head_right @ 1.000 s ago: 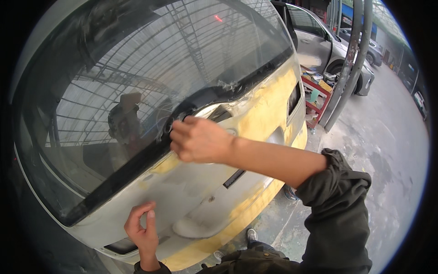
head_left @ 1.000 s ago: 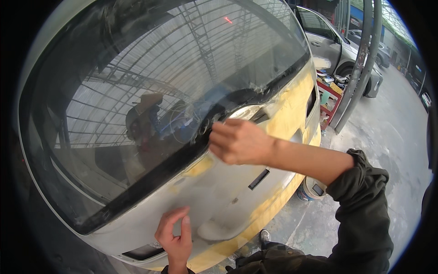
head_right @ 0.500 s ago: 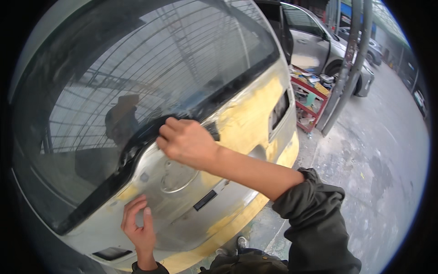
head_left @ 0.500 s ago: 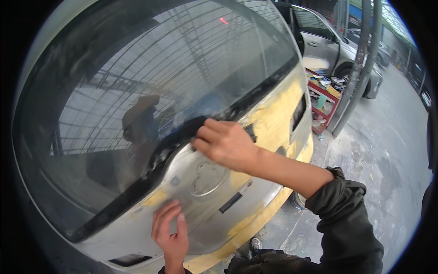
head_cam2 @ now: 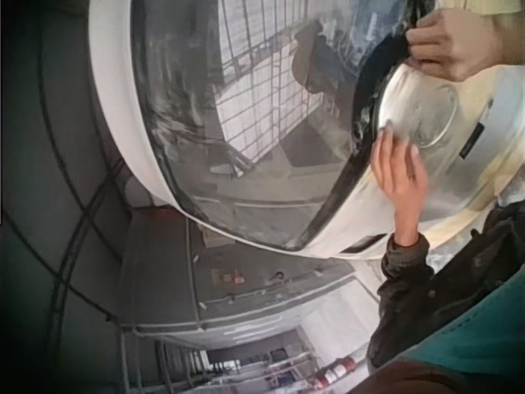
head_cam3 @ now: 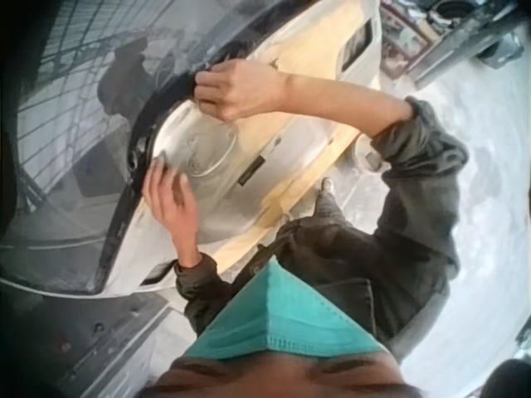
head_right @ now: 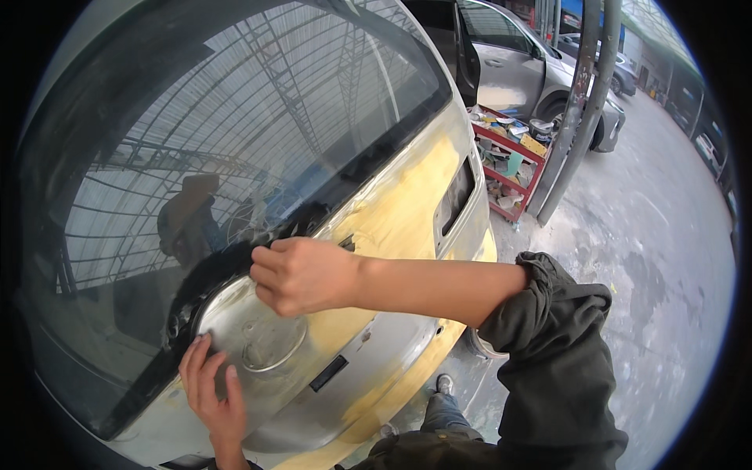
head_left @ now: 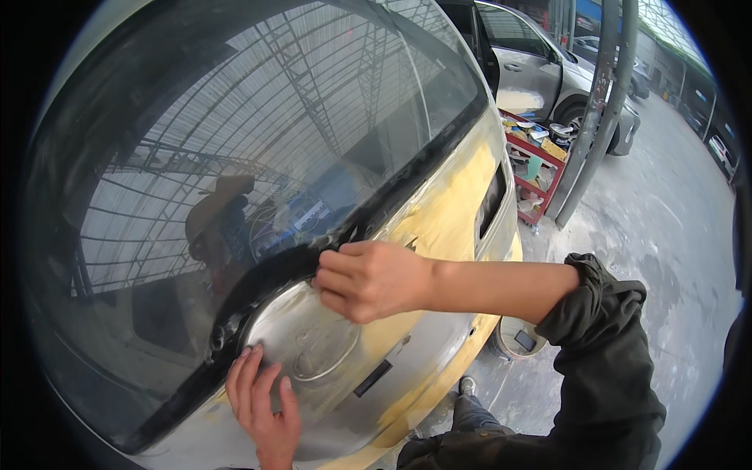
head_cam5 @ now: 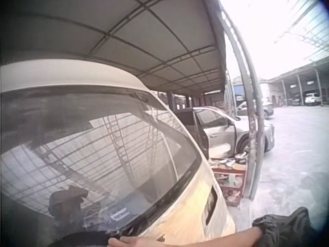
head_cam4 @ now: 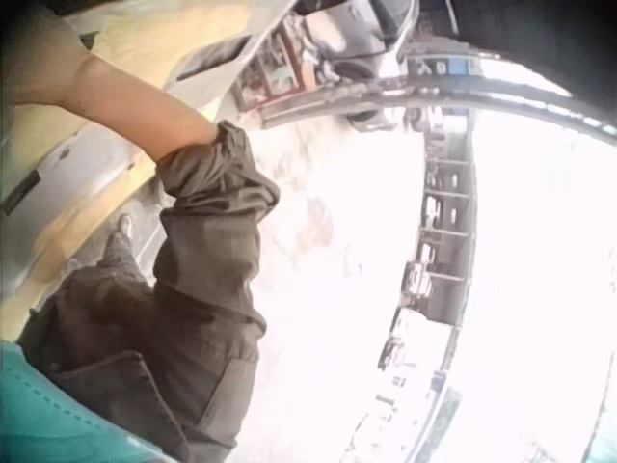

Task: The person sands the rear hatch of a car with a sanding block, focusing on the area around the fuel door and the upper edge near the rear window. They wipe the surface with a cloth and continue sanding different sections of the hatch.

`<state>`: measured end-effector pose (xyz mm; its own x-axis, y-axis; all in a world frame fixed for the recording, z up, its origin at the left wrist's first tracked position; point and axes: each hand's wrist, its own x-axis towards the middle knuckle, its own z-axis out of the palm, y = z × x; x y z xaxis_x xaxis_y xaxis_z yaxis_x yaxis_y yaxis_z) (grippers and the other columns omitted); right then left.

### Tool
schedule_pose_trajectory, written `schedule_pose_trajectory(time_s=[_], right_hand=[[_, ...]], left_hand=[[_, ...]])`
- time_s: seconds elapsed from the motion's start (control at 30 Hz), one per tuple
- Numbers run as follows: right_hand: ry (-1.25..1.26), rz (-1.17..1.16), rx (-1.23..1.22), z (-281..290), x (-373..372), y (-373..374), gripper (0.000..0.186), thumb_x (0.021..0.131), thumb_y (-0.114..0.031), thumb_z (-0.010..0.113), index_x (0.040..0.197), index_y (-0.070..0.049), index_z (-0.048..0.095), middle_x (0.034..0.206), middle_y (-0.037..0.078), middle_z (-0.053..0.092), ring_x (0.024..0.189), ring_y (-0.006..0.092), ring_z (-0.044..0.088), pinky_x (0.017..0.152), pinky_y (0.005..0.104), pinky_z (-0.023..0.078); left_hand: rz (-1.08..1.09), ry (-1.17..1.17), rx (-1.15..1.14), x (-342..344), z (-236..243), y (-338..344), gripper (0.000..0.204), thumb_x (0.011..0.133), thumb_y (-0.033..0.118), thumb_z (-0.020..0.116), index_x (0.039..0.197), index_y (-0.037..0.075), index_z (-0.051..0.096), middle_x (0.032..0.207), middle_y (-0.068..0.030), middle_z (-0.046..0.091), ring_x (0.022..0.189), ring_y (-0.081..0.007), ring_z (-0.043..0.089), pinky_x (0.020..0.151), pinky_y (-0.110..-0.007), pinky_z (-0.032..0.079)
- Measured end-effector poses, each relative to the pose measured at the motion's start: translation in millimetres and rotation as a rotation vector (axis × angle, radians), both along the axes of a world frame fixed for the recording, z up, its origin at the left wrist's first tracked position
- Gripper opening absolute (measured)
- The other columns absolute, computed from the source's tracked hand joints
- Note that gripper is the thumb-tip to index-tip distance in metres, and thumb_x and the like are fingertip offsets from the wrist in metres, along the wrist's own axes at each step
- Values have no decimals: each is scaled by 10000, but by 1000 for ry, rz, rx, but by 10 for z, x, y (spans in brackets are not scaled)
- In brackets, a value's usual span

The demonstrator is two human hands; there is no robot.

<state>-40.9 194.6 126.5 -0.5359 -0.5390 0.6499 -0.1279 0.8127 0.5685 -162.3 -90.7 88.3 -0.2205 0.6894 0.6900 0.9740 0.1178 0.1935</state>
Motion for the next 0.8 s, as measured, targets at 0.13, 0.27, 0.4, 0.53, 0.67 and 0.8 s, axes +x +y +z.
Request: schedule_pose_trajectory(time_s=[0.13,0.27,0.4,0.53,0.67,0.8], right_hand=[[-77,68,-24,25,67,142,153,623,-182,669,656,-81,560,736,12,498,761,185,537,570,279,444],[-142,54,-17,65,438,788,145,617,-179,667,679,-88,573,768,13,502,780,182,542,572,282,451],[-212,-66,11,205,919,1780,142,657,-175,709,700,-94,601,791,23,528,844,192,575,663,303,523],[-268,-193,-23,297,1412,2804,212,712,-128,721,914,-63,712,859,32,575,873,212,616,695,324,562],[-235,-166,-85,298,1566,3077,281,682,-104,727,955,-38,742,905,56,634,827,231,625,636,355,562],[-174,-156,-97,146,1497,2985,242,703,-87,724,938,-28,720,872,47,593,840,219,616,662,325,570]], left_hand=[[65,74,7,155,34,425,199,959,96,674,1137,10,691,1386,-185,670,1324,-393,581,1156,-573,410],[167,136,20,414,24,949,226,951,58,661,1171,14,687,1375,-152,680,1330,-380,579,1194,-584,367],[161,97,32,672,-42,1548,217,933,30,665,1142,29,726,1263,-105,728,1245,-346,603,1145,-548,420],[175,164,91,748,-169,1867,273,849,13,690,1107,69,762,1227,-52,750,1127,-274,631,1024,-465,475],[194,176,65,848,-158,2040,340,796,13,692,1115,89,784,1271,-34,749,1113,-250,645,989,-438,477],[68,183,-16,1078,-121,2661,340,806,-12,679,1128,50,768,1358,-89,719,1224,-314,624,1022,-463,484]])
